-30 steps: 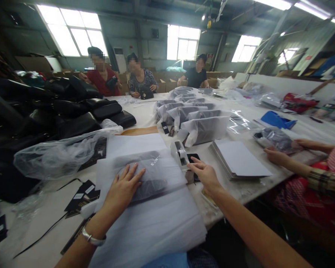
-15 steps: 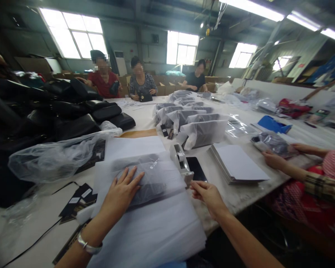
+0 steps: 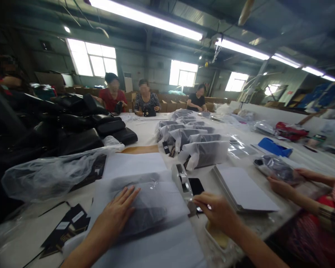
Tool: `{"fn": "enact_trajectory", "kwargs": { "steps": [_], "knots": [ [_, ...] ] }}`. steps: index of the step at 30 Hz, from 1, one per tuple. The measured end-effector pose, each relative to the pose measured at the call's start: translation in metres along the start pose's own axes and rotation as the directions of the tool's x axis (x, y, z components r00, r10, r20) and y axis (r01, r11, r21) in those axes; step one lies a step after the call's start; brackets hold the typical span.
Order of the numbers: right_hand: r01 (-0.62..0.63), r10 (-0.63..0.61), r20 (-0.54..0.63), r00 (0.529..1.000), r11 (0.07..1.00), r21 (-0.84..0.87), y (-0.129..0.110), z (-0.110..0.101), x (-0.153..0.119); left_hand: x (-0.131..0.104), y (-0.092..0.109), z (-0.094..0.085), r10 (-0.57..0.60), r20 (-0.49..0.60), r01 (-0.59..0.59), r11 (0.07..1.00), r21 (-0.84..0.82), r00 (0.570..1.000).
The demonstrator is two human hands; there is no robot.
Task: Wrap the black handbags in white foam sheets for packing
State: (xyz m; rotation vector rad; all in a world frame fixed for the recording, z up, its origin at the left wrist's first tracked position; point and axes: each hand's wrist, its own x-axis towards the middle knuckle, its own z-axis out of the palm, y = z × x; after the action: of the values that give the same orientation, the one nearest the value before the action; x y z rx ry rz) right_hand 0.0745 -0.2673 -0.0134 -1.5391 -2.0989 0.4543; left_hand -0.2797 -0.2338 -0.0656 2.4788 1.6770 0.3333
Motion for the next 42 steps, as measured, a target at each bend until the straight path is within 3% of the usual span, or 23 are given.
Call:
{"fn": "enact_trajectory", "kwargs": {
  "steps": [2, 5, 11, 14, 18, 24, 30, 33, 36, 38, 42],
  "knots": [
    [0.137, -0.137, 0.098, 0.986, 0.990, 0.009, -0.027, -0.005, 0.023, -0.001, -0.007, -0.008, -0.027, -0.010, 0.026, 0.996, -0.086, 1.000],
    [0.299, -0.313, 0.241, 0.919, 0.950, 0.094, -0.064, 0.004, 0.065, -0.001, -0.016, -0.017, -0.119, -0.010, 0.116, 0.981, -0.153, 0.993],
    [0.479, -0.569, 0.442, 0.693, 0.822, 0.307, -0.109, 0.060, 0.152, -0.001, -0.034, -0.021, -0.211, -0.016, 0.200, 0.945, -0.258, 0.977],
    [0.513, -0.560, 0.551, 0.619, 0.819, 0.257, -0.122, 0.088, 0.190, -0.002, -0.043, -0.018, -0.208, -0.045, 0.180, 0.919, -0.352, 0.977],
    [0.604, -0.453, 0.688, 0.567, 0.797, 0.027, -0.141, 0.112, 0.222, -0.002, -0.048, -0.012, -0.237, -0.087, 0.177, 0.883, -0.435, 0.968],
    [0.784, -0.352, 0.790, 0.503, 0.569, -0.246, -0.168, 0.126, 0.233, -0.002, -0.048, -0.006, -0.251, -0.112, 0.176, 0.876, -0.450, 0.961],
    [0.801, -0.289, 0.805, 0.518, 0.493, -0.339, -0.178, 0.130, 0.232, -0.001, -0.047, -0.006, -0.277, -0.128, 0.186, 0.860, -0.476, 0.952],
    [0.784, -0.286, 0.779, 0.557, 0.492, -0.380, -0.178, 0.129, 0.234, -0.001, -0.045, -0.010, -0.291, -0.098, 0.213, 0.856, -0.471, 0.952],
    [0.739, -0.293, 0.726, 0.622, 0.527, -0.420, -0.169, 0.127, 0.240, 0.000, -0.043, -0.015, -0.296, -0.080, 0.227, 0.857, -0.462, 0.952],
    [0.678, -0.281, 0.689, 0.668, 0.611, -0.408, -0.156, 0.125, 0.245, 0.000, -0.042, -0.015, -0.295, -0.082, 0.227, 0.858, -0.461, 0.952],
    [0.437, -0.205, 0.480, 0.853, 0.783, -0.443, -0.121, 0.108, 0.245, -0.001, -0.044, -0.011, -0.273, -0.103, 0.196, 0.864, -0.465, 0.957]
  ]
}}
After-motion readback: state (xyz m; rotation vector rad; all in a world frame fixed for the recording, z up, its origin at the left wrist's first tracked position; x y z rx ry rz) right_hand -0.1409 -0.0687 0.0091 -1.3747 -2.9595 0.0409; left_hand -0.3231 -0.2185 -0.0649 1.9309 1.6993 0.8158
